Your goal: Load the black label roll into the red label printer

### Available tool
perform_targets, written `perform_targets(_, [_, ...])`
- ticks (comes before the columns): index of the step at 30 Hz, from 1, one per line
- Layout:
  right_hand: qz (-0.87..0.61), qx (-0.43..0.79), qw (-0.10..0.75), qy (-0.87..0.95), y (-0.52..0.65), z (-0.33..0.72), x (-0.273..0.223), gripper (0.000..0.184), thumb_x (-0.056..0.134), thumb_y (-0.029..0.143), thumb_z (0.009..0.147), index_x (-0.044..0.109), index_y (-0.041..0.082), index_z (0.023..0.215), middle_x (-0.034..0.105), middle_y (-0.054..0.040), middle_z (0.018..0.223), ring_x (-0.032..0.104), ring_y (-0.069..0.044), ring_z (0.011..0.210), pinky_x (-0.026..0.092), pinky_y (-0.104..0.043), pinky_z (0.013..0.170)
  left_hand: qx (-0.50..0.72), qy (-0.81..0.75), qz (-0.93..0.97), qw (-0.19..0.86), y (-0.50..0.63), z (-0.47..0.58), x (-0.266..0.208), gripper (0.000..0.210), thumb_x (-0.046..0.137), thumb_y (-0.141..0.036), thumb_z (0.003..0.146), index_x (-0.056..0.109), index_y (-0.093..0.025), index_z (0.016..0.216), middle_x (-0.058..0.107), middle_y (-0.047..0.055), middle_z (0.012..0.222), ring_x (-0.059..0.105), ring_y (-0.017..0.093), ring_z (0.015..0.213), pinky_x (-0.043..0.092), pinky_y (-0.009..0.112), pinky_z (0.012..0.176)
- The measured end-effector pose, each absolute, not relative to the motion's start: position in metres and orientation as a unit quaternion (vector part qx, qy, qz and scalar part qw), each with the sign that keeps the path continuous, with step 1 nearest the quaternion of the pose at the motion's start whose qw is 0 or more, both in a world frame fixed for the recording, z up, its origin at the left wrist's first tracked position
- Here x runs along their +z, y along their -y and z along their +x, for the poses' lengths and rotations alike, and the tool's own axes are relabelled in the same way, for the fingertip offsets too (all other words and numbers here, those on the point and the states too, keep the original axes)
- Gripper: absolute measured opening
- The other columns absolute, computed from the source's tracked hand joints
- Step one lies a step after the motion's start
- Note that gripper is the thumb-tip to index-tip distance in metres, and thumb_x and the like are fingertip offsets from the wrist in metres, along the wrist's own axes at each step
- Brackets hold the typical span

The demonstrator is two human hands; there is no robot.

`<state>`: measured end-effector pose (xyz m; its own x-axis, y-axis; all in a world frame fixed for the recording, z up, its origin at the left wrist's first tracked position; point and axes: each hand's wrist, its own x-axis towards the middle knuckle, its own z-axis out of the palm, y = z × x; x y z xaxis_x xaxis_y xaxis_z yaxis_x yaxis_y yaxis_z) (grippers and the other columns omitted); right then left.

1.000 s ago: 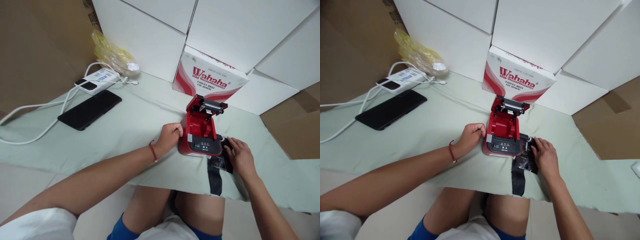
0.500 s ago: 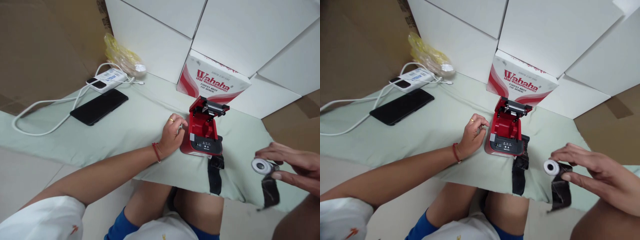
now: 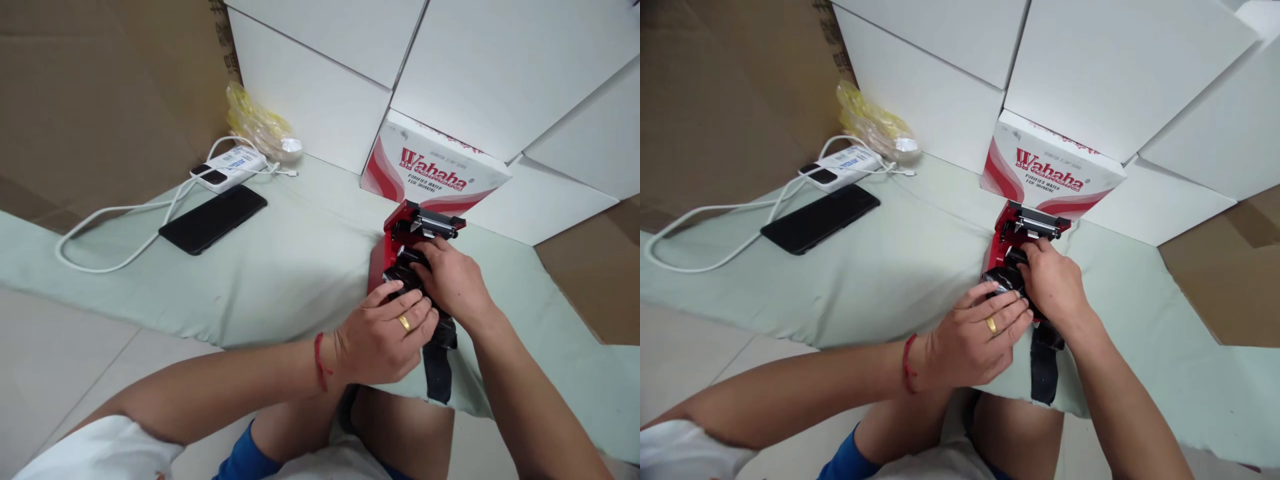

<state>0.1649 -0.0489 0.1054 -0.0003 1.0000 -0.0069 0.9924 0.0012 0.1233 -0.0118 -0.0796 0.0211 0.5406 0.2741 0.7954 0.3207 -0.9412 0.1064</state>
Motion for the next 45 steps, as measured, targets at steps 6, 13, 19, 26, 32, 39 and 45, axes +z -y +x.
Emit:
perform_targets(6, [0.679, -0.010, -0.047, -0.732, 0.039, 0.180, 0.097, 0.033, 0.062, 0.024, 0.100, 0.074, 0.024, 0.130, 0.074, -0.0092, 0.136, 0.075, -0.028, 0.109, 0.057, -0.037, 0.085, -0.435, 0.229, -0.869, 0.052, 0.085, -0.010, 0.029, 0.043, 0.051, -0.023, 0.099, 0.068, -0.012, 0.137, 0.069, 0.012, 0.150, 0.062, 0.025, 0.139, 0.036, 0.048, 0.128])
perform_targets(13, [0.684, -0.001, -0.047, -0.728, 0.032, 0.181, 0.089, 0.036, 0.062, 0.024, 0.099, 0.076, 0.026, 0.132, 0.077, -0.0082, 0.136, 0.076, -0.031, 0.112, 0.058, -0.042, 0.090, -0.429, 0.244, -0.868, 0.059, 0.084, -0.007, 0.028, 0.029, 0.055, -0.021, 0.099, 0.074, -0.011, 0.118, 0.081, 0.010, 0.125, 0.071, 0.025, 0.121, 0.043, 0.050, 0.122])
perform_targets(19, [0.695, -0.015, -0.009, -0.719, 0.022, 0.177, 0.088, 0.041, 0.063, 0.021, 0.098, 0.075, 0.025, 0.137, 0.079, -0.0095, 0.134, 0.077, -0.034, 0.113, 0.059, -0.045, 0.092, -0.438, 0.210, -0.869, 0.093, 0.082, 0.004, 0.031, 0.021, 0.058, -0.016, 0.101, 0.076, -0.011, 0.111, 0.083, 0.010, 0.116, 0.075, 0.023, 0.113, 0.054, 0.040, 0.110])
perform_targets(26, [0.621, -0.046, -0.324, -0.712, 0.051, 0.190, 0.111, 0.020, 0.066, 0.037, 0.102, 0.083, 0.027, 0.107, 0.085, -0.0022, 0.100, 0.079, -0.023, 0.089, 0.062, -0.037, 0.086, -0.474, 0.161, -0.861, 0.093, 0.075, 0.002, 0.027, 0.014, 0.066, -0.017, 0.099, 0.077, -0.012, 0.107, 0.083, 0.009, 0.115, 0.076, 0.022, 0.110, 0.060, 0.036, 0.100])
perform_targets(32, [0.566, 0.140, -0.323, -0.746, 0.036, 0.206, 0.115, 0.042, 0.055, 0.039, 0.109, 0.066, 0.026, 0.147, 0.074, -0.0130, 0.139, 0.065, -0.033, 0.131, 0.050, -0.057, 0.114, -0.489, 0.140, -0.856, 0.090, 0.071, -0.002, 0.019, 0.019, 0.063, -0.018, 0.103, 0.077, -0.015, 0.115, 0.083, 0.006, 0.116, 0.075, 0.018, 0.110, 0.060, 0.033, 0.099])
perform_targets(39, [0.554, 0.123, -0.301, -0.766, 0.045, 0.199, 0.099, 0.034, 0.055, 0.036, 0.109, 0.077, 0.022, 0.131, 0.077, -0.0135, 0.118, 0.068, -0.029, 0.111, 0.057, -0.049, 0.100, -0.491, 0.125, -0.858, 0.082, 0.072, 0.000, 0.017, 0.019, 0.066, -0.020, 0.101, 0.078, -0.015, 0.115, 0.083, 0.006, 0.119, 0.075, 0.018, 0.113, 0.059, 0.033, 0.104])
perform_targets(45, [0.544, 0.029, -0.287, -0.788, 0.084, 0.195, 0.090, 0.033, 0.054, 0.029, 0.109, 0.078, 0.025, 0.131, 0.075, -0.0118, 0.117, 0.068, -0.025, 0.105, 0.057, -0.045, 0.094, -0.497, 0.130, -0.855, 0.075, 0.072, 0.002, 0.013, 0.020, 0.064, -0.020, 0.101, 0.079, -0.017, 0.115, 0.084, 0.003, 0.116, 0.074, 0.016, 0.114, 0.058, 0.031, 0.105])
